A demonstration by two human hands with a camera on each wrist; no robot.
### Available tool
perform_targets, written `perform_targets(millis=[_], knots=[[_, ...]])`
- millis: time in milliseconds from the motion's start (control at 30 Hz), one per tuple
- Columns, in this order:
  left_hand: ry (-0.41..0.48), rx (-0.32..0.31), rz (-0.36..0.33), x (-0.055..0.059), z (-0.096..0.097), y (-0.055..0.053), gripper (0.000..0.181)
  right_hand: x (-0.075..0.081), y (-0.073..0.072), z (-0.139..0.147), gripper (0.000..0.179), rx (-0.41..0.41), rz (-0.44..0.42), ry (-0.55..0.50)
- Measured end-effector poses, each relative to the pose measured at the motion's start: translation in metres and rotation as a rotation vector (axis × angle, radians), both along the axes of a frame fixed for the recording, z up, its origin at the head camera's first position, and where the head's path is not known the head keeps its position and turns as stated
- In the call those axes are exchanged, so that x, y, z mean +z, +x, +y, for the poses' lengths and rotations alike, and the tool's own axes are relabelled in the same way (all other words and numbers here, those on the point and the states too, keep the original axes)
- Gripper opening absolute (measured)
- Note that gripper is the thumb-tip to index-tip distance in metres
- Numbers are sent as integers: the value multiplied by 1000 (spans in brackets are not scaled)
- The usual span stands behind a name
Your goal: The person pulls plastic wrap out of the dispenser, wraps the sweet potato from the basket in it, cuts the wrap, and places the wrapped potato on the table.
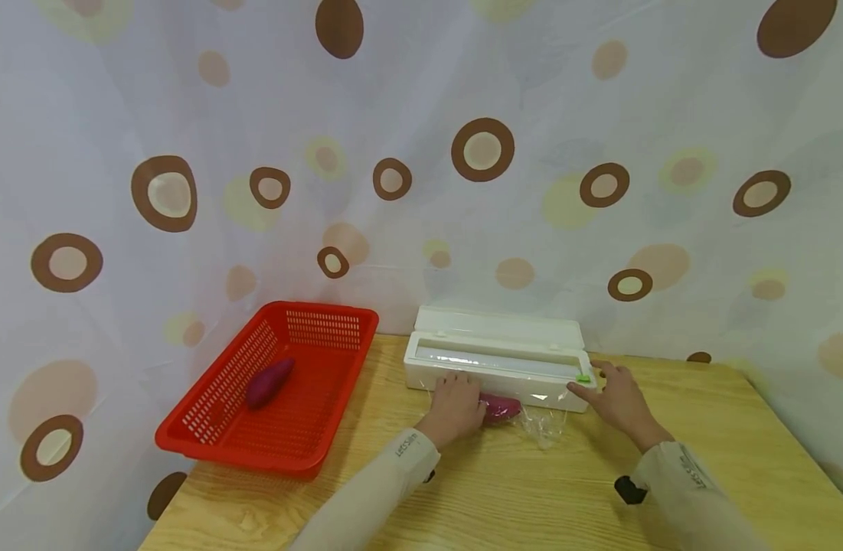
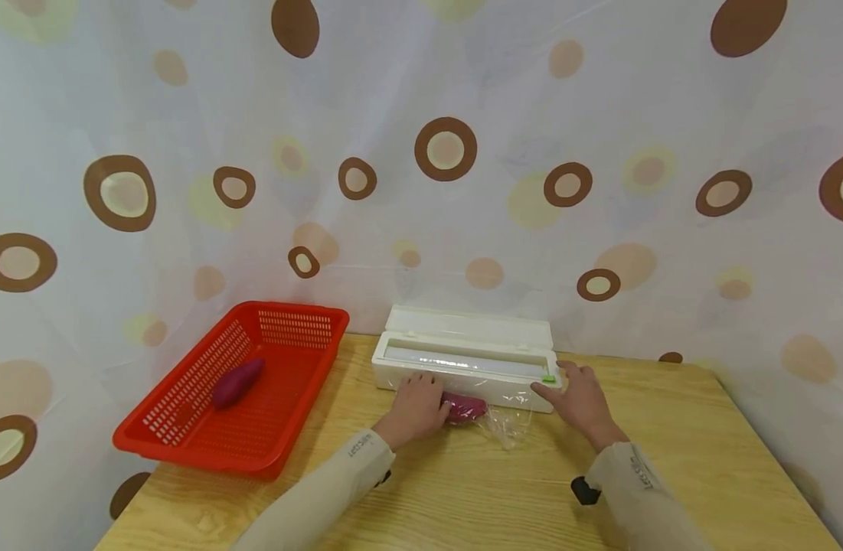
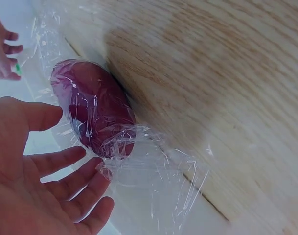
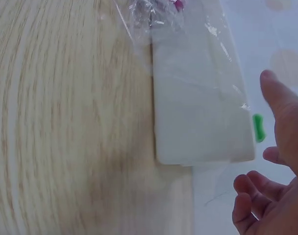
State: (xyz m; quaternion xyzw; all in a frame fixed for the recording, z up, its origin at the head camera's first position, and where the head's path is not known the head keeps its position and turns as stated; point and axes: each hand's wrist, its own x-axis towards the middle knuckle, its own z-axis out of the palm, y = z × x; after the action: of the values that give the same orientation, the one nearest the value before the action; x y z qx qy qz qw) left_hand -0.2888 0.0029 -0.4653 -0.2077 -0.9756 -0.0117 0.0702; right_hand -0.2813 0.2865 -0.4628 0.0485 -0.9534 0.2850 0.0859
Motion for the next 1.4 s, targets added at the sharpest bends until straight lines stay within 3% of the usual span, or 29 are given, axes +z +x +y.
perform_targets(millis=[367,567,733,1000,1233,1400], knots=[[64,-32,-7,1,2,-3,32,-14,-12,9,73,64,9,-71],[98,-89,44,7,11,-7,25,-17,-13,18,71,78,-2,-65],[89,-134,53,16,32,-13,22,-18,-11,23,68,83,-1,-70],[131,-186,-34,28,68,-15,26,-19,-10,25,62,121,7,-74],[155,-220,-36,29,90,-23,25,-15,-12,20,70,132,-25,-88],[180,-260,-32,26,110,-26,25,-16,-15,17,68,99,0,-51]])
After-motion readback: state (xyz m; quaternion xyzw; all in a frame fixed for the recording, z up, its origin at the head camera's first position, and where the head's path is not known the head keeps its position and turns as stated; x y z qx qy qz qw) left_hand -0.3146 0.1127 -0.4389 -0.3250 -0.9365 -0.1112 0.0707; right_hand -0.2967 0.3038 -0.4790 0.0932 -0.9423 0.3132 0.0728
